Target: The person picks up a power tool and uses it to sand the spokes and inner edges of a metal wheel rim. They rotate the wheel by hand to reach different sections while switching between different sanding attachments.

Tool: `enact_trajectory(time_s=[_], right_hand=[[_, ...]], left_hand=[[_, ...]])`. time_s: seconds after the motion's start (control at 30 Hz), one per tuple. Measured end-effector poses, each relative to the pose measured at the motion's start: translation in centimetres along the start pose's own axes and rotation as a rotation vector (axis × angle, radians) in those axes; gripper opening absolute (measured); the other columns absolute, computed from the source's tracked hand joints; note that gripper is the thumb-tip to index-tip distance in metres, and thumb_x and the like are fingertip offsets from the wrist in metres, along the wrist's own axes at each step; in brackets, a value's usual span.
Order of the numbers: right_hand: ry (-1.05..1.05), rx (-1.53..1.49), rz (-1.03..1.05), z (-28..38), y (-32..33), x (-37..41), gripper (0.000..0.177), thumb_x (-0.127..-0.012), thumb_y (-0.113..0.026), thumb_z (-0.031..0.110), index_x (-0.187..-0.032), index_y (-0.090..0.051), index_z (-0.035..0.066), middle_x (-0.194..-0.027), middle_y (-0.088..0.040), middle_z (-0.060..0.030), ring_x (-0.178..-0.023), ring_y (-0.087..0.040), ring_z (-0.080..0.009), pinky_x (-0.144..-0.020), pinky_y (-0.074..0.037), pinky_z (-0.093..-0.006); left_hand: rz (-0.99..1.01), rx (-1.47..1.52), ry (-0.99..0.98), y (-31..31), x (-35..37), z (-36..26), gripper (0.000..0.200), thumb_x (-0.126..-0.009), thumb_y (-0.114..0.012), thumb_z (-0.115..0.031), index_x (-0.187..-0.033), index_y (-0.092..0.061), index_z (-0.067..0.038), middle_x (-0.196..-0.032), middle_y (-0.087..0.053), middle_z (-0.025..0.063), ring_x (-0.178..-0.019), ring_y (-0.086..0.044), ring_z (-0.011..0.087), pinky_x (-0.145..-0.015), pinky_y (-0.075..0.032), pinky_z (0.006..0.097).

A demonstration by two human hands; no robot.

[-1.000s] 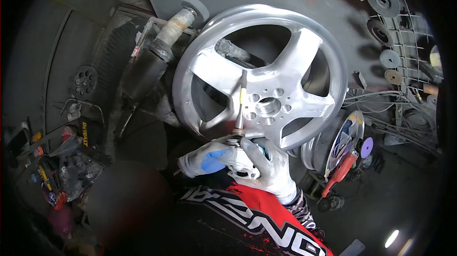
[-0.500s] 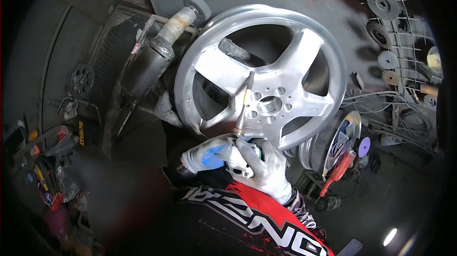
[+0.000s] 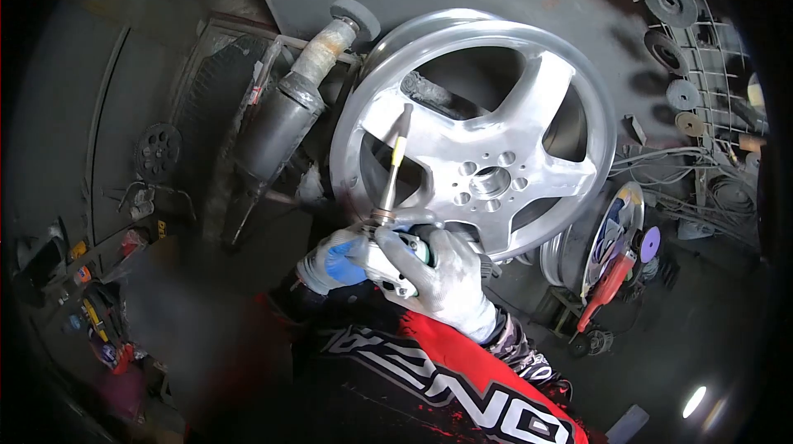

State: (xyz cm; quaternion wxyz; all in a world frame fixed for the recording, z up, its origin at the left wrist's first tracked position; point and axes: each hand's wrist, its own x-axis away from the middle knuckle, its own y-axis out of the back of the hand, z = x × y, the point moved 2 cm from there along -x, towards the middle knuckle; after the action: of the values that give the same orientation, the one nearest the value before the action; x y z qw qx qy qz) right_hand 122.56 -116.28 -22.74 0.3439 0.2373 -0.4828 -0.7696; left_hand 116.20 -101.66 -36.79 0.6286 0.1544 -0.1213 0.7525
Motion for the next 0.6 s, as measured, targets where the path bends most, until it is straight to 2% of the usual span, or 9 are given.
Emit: enact_trajectory(time_s=[0.13, 0.2, 0.23, 0.33, 0.43, 0.47, 0.53, 0.57, 0.6], right_hand=[[0.047, -0.04, -0.11, 0.4, -1.3, -1.4, 0.078, -0.061, -0.088, 0.03, -0.135, -0.067, 0.02, -0.086, -0.052, -0.0111, -0.069, -0.059, -0.0274, -0.062, -0.048, -0.0394], [0.028, -0.061, -0.085, 0.6, -1.0, -1.7, 0.077, -0.062, -0.088, 0.03, -0.136, -0.067, 0.02, -0.086, -0.053, -0.0117, -0.068, -0.059, -0.0273, -0.06, -0.048, -0.0385], [0.022, -0.049, -0.102, 0.6, -1.2, -1.6, 0.076, -0.063, -0.088, 0.029, -0.135, -0.067, 0.02, -0.087, -0.053, -0.0122, -0.068, -0.058, -0.0272, -0.06, -0.048, -0.0386], [-0.042, -0.022, -0.112, 0.9, -1.1, -0.7, 0.075, -0.062, -0.088, 0.028, -0.133, -0.069, 0.02, -0.091, -0.056, -0.0137, -0.07, -0.06, -0.0277, -0.062, -0.049, -0.0391], [-0.156, -0.006, -0.092, 0.9, -1.0, 1.4, 0.071, -0.064, -0.087, 0.028, -0.133, -0.069, 0.022, -0.093, -0.057, -0.0132, -0.073, -0.062, -0.0276, -0.065, -0.052, -0.0396], [-0.209, -0.005, -0.085, 0.8, -1.2, 2.0, 0.068, -0.067, -0.085, 0.029, -0.133, -0.069, 0.024, -0.093, -0.056, -0.0117, -0.074, -0.063, -0.0271, -0.066, -0.054, -0.0397], [-0.25, 0.047, -0.107, 0.7, -1.6, 3.0, 0.071, -0.066, -0.086, 0.029, -0.134, -0.068, 0.025, -0.1, -0.06, -0.0149, -0.078, -0.064, -0.0288, -0.067, -0.053, -0.0413], [-0.265, 0.069, -0.104, 0.8, -1.6, 3.2, 0.07, -0.066, -0.085, 0.029, -0.134, -0.068, 0.025, -0.101, -0.06, -0.0148, -0.078, -0.064, -0.0288, -0.067, -0.054, -0.041], [-0.278, 0.089, -0.101, 0.8, -1.7, 3.2, 0.07, -0.067, -0.085, 0.029, -0.134, -0.068, 0.025, -0.101, -0.06, -0.0148, -0.079, -0.064, -0.0289, -0.067, -0.054, -0.0407]], left_hand=[[0.099, 0.022, -0.138, -0.4, 2.0, -0.8, 0.03, -0.103, -0.06, -0.026, -0.126, -0.059, -0.006, -0.094, -0.055, 0.0062, -0.07, -0.049, 0.0112, -0.057, -0.046, 0.0256], [0.128, -0.077, 0.134, -0.7, 2.0, -1.6, 0.034, -0.102, -0.061, -0.03, -0.125, -0.058, -0.005, -0.094, -0.055, 0.0076, -0.075, -0.051, 0.0128, -0.061, -0.047, 0.0282], [0.117, -0.081, 0.137, -0.6, 2.0, -1.5, 0.034, -0.102, -0.061, -0.03, -0.125, -0.058, -0.005, -0.094, -0.055, 0.0076, -0.075, -0.051, 0.0128, -0.061, -0.047, 0.0282], [-0.001, 0.209, -0.055, 0.3, 1.4, -0.7, 0.037, -0.1, -0.062, -0.034, -0.125, -0.059, -0.006, -0.094, -0.056, 0.0085, -0.071, -0.053, 0.0152, -0.064, -0.049, 0.0315], [0.647, -1.596, -0.735, -0.5, 0.1, 0.5, 0.051, -0.1, -0.058, -0.046, -0.123, -0.058, 0.0, -0.117, -0.062, 0.0146, -0.091, -0.067, 0.0229, -0.073, -0.054, 0.0356], [0.481, -1.713, -0.678, 0.3, -1.0, -1.4, 0.067, -0.099, -0.054, -0.051, -0.132, -0.052, 0.007, -0.129, -0.061, 0.016, -0.109, -0.067, 0.0241, -0.084, -0.056, 0.0361], [0.566, -1.437, -0.376, -1.4, -1.7, 1.1, 0.081, -0.099, -0.052, -0.054, -0.144, -0.042, 0.012, -0.13, -0.062, 0.0169, -0.112, -0.066, 0.0253, -0.094, -0.055, 0.0363], [0.662, -1.341, -0.216, -1.2, -2.4, 0.0, 0.063, -0.107, -0.044, -0.043, -0.145, -0.047, 0.008, -0.139, -0.06, 0.018, -0.126, -0.061, 0.0262, -0.11, -0.046, 0.0398], [0.66, -1.344, -0.212, -1.7, -2.0, 0.5, 0.063, -0.107, -0.044, -0.043, -0.145, -0.047, 0.008, -0.139, -0.06, 0.018, -0.126, -0.061, 0.0262, -0.11, -0.046, 0.0398]])
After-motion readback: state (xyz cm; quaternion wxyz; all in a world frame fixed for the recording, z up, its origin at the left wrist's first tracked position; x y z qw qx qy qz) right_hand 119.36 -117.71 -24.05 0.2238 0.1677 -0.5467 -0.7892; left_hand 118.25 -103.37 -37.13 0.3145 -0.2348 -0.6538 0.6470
